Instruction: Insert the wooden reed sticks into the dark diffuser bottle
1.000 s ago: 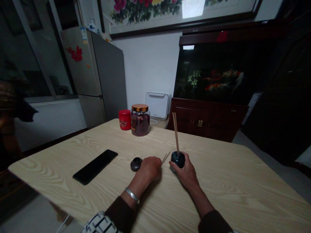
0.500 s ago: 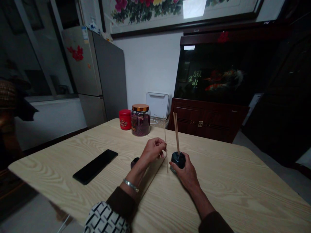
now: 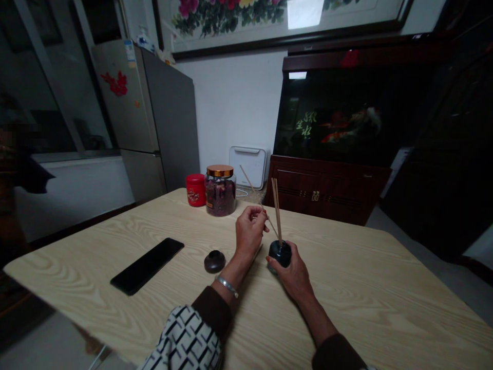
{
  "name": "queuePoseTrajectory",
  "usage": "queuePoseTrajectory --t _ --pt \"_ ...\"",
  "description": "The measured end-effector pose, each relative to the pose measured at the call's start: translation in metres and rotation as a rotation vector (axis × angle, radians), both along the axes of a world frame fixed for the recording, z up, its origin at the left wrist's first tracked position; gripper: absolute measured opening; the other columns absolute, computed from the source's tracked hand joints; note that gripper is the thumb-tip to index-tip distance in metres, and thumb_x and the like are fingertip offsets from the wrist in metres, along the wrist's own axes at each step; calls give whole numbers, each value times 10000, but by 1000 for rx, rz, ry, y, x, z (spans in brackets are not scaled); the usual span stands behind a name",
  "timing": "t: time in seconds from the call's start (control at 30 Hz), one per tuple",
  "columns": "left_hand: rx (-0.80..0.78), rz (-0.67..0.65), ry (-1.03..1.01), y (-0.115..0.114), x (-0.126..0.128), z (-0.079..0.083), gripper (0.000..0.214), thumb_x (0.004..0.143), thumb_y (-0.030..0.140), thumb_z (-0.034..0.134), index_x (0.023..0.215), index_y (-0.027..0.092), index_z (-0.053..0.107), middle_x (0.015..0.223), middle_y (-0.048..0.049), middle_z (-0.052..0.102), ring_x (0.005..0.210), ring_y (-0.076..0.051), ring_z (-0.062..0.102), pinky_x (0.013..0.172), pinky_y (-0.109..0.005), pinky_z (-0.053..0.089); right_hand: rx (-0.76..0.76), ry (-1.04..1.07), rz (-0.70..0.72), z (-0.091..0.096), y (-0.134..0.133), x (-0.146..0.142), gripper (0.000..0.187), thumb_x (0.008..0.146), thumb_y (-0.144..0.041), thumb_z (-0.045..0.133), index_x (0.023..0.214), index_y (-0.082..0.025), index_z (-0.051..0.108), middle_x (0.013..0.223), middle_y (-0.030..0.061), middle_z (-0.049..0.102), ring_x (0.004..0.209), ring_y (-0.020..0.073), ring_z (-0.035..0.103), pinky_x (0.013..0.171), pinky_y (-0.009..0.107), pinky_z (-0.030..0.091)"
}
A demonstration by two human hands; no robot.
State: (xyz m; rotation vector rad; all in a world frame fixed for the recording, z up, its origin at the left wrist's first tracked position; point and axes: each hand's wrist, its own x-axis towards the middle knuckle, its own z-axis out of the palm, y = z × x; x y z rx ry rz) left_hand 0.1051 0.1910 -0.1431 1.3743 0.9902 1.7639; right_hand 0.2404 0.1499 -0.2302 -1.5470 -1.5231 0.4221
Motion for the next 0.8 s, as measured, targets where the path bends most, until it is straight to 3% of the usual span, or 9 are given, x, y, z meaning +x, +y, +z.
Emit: queuePoseTrajectory --t 0.3,0.53,0.7,0.8 --pt "-4 57 241 -9 8 -7 209 863 359 509 911 162 559 830 -19 646 532 -72 594 493 -161 422 14 5 7 0 2 1 599 687 -507 648 1200 -245 483 1063 54 658 939 247 629 797 354 472" --pt "-2 59 545 -19 6 -17 152 853 290 496 887 187 603 784 3 649 670 -110 580 625 -198 429 11 24 34 2 0 0 583 696 -492 652 1201 -259 480 1073 44 655 942 237 629 786 342 472" --pt "-99 -24 836 -24 -12 -27 168 822 260 501 926 208 622 813 -3 669 747 -144 608 664 -224 435 1 19 27 2 0 0 592 696 -505 647 1207 -255 484 1061 42 658 936 236 629 784 346 473" --pt "-200 -3 1111 -32 -32 -31 192 820 256 496 941 201 634 885 -53 693 846 -189 637 721 -259 451 9 13 6 1 0 -1 609 684 -515 656 1206 -252 487 1063 46 659 936 240 629 786 348 472"
